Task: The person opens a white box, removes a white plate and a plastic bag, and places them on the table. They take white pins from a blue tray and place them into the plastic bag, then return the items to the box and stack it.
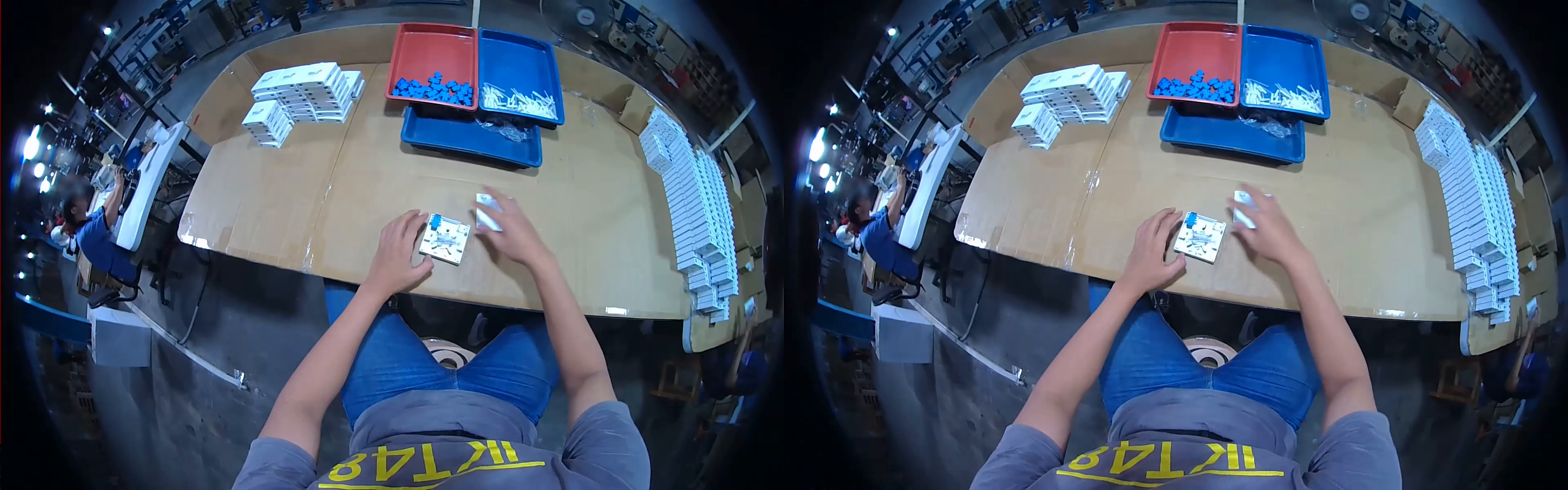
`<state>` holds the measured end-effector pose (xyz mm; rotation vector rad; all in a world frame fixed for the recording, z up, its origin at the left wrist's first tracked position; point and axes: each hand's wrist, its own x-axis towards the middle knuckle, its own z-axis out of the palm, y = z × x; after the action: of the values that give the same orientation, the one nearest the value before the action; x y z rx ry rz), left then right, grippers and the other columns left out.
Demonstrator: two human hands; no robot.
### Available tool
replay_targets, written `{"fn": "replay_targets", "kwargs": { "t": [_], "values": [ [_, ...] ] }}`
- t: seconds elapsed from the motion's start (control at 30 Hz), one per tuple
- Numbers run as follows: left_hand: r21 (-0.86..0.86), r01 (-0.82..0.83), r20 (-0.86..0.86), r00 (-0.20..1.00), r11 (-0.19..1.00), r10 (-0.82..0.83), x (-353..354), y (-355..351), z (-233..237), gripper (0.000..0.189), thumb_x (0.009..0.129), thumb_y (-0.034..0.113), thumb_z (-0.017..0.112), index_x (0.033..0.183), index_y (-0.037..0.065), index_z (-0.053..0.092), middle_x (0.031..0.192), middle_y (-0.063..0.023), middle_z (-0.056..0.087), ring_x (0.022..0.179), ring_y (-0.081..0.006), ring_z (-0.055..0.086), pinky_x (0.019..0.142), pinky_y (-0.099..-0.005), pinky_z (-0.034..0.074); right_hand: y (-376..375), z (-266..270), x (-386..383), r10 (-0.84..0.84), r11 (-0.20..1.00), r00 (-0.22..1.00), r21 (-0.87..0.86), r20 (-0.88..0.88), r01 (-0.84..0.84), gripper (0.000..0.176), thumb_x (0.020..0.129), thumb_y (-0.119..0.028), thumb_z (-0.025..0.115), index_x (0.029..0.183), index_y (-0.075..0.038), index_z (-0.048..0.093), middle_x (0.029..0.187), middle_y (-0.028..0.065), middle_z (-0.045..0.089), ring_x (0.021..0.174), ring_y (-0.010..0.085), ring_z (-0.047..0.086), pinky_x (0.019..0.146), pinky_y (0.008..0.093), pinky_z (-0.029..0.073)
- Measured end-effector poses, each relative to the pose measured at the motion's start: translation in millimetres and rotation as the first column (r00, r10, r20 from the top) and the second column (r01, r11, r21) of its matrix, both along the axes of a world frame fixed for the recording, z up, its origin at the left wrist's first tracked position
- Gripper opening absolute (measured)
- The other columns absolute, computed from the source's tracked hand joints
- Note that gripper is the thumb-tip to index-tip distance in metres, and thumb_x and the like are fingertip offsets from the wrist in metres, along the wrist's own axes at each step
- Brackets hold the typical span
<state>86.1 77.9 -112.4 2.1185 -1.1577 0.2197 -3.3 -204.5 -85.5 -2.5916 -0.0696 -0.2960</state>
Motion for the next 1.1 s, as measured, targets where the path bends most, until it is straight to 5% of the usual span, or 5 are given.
{"fn": "replay_targets", "kwargs": {
  "t": [0.3, 0.5, 0.73, 0.9, 1.1],
  "values": [
    [0.084, -0.329, 0.056, 0.944, 0.941, 0.325, -56, -30, 10, 0.098, 0.069, 0.057, 0.086, 0.144, 0.005, 0.05, 0.121, -0.0193, 0.053, 0.119, -0.038, 0.05, 0.105, -0.0516, 0.037, -41, 0, -20, -0.077, 0.993, 0.992, 0.08, -0.096, 0.085, 0.054, 0.086, -0.032, 0.082, 0.13, -0.004, 0.069, 0.144, 0.0173, 0.058, 0.131, 0.0359, 0.055, 0.109, 0.0429, 0.047],
    [0.055, -0.4, 0.012, 0.917, 0.915, 0.4, -60, -44, -7, 0.09, 0.075, 0.044, 0.085, 0.146, 0.002, 0.048, 0.125, -0.0208, 0.053, 0.12, -0.0383, 0.05, 0.106, -0.052, 0.037, -15, 28, -36, -0.148, 0.985, 0.986, 0.076, -0.074, 0.154, 0.035, 0.092, -0.037, 0.073, 0.107, -0.005, 0.076, 0.094, 0.0203, 0.074, 0.095, 0.0393, 0.07, 0.088, 0.0463, 0.055],
    [-0.507, -0.32, -0.42, 0.903, 0.801, 0.095, -61, -31, 4, 0.086, 0.084, 0.031, 0.082, 0.152, -0.001, 0.039, 0.135, -0.0204, 0.052, 0.123, -0.0341, 0.054, 0.11, -0.0454, 0.042, -39, 5, -35, -0.409, 0.876, 0.913, 0.286, 0.012, 0.389, 0.037, 0.106, -0.032, 0.058, 0.099, 0.002, 0.07, 0.074, 0.027, 0.066, 0.073, 0.0426, 0.069, 0.067, 0.0498, 0.051],
    [-0.547, -0.588, -0.837, 0.382, 0.596, -0.392, -84, -20, 11, 0.06, 0.108, 0.051, 0.044, 0.151, 0.01, 0.045, 0.128, -0.012, 0.063, 0.113, -0.025, 0.066, 0.098, -0.0418, 0.053, -50, -10, -33, -0.473, 0.856, 0.879, 0.206, -0.057, 0.474, 0.035, 0.102, -0.032, 0.063, 0.11, 0.001, 0.07, 0.094, 0.0251, 0.069, 0.089, 0.0401, 0.07, 0.079, 0.0471, 0.054],
    [-0.526, -0.617, -0.682, -0.105, 0.585, -0.723, -103, -12, 28, 0.072, 0.108, 0.063, 0.028, 0.144, 0.006, 0.052, 0.132, -0.0194, 0.065, 0.112, -0.0313, 0.068, 0.095, -0.0441, 0.056, -1, -12, -48, -0.351, 0.914, 0.931, -0.179, 0.1, 0.363, 0.059, 0.087, -0.045, 0.079, 0.128, -0.004, 0.067, 0.136, 0.0198, 0.061, 0.126, 0.0379, 0.059, 0.102, 0.0458, 0.051]
  ]
}}
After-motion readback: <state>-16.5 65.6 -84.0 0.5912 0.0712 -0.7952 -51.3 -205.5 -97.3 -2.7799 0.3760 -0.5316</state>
